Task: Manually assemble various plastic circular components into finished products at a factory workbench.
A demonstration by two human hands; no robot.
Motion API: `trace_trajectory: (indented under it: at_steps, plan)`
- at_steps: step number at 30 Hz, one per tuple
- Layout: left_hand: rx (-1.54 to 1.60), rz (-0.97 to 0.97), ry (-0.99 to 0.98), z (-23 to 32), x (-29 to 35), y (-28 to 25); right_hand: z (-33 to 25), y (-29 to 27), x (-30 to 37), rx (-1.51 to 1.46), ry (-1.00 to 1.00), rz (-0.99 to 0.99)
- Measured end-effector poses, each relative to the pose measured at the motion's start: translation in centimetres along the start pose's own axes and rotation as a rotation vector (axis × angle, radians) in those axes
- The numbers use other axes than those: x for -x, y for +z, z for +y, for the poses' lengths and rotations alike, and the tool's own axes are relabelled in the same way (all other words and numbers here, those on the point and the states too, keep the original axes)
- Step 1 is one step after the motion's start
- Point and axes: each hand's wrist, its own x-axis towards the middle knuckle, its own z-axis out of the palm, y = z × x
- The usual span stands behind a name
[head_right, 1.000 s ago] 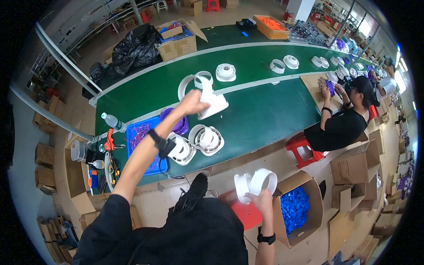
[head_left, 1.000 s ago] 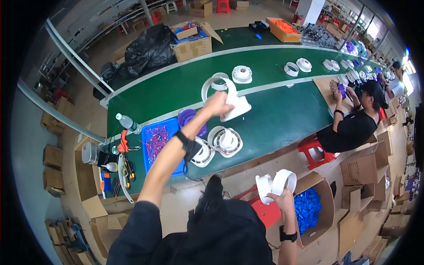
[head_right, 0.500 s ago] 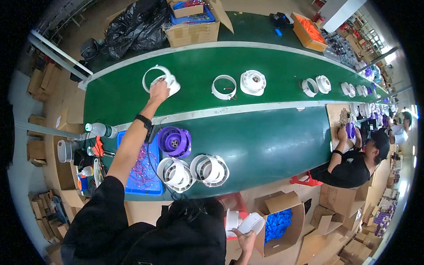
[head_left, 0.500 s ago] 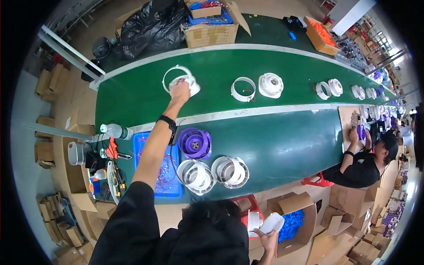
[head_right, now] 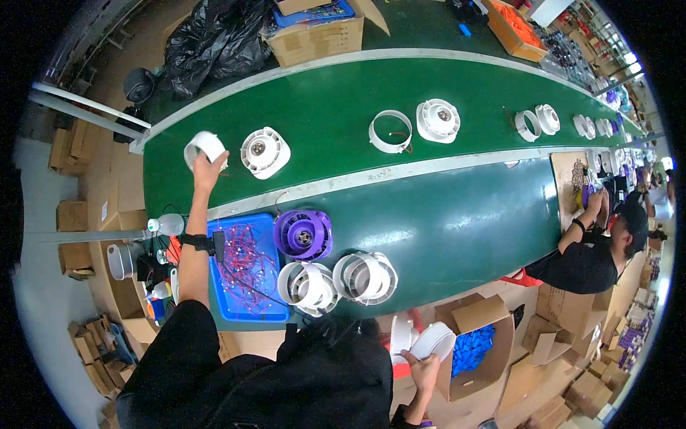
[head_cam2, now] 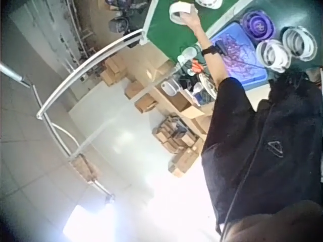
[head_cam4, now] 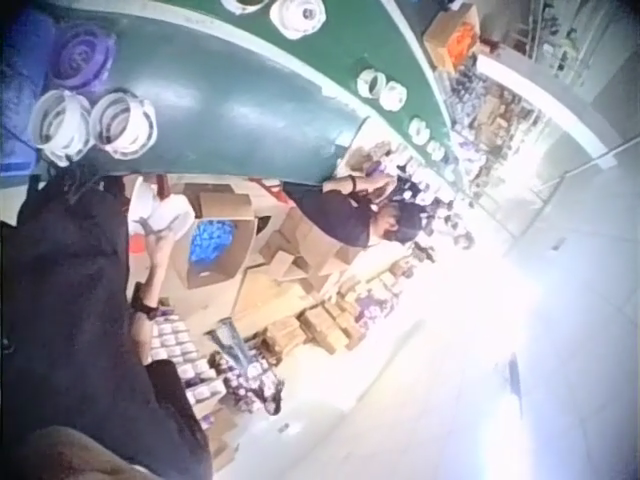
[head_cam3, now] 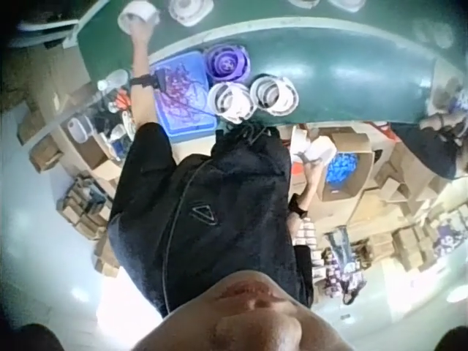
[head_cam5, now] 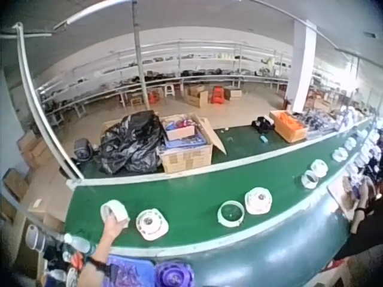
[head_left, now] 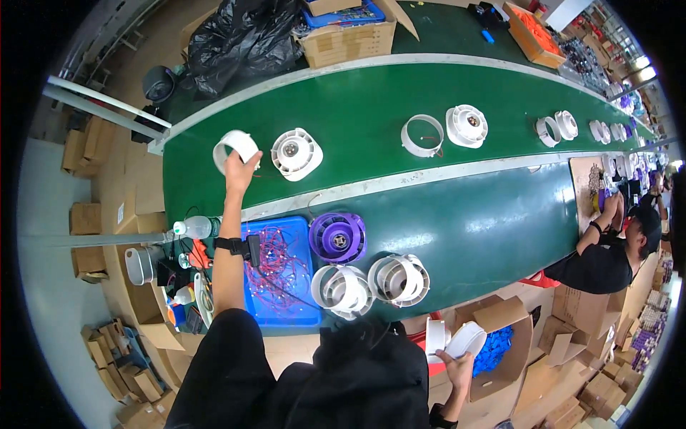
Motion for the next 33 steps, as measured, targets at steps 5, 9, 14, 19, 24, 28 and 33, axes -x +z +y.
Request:
trace_trajectory:
  at_steps: [5,9,14,19,24,28,33]
  plan:
    - [-0.104,0.349,0.019,-3.1,0.8,-1.0,-1.7,0.1,0.2,0.017,0.006,0.015]
    - [0.228,0.570,0.139,4.8,0.2,-2.9,-0.4,-0.5,0.0,0.062,0.025,0.033]
    - [-0.250,0.458,0.200,0.5,-2.2,-2.6,0.8,0.0,-0.6,0.076,0.019,0.058]
    - [-0.747,0.110,-0.275,-7.7,1.1,1.4,1.7,-0.9,-0.9,0.185,0.046,0.106]
    - [-0.984,-0.039,-0.257,-14.7,3.5,-2.2,-0.1,-1.7,-2.9,0.411,0.010,0.137]
    - [-0.763,0.127,-0.064,-10.5,4.8,-0.5,-1.8,-1.6,-6.9,0.555,-0.100,0.241]
    - [-0.444,0.065,0.177,-5.7,6.6,-1.5,-8.3,1.9,-13.9,0.600,-0.526,0.297]
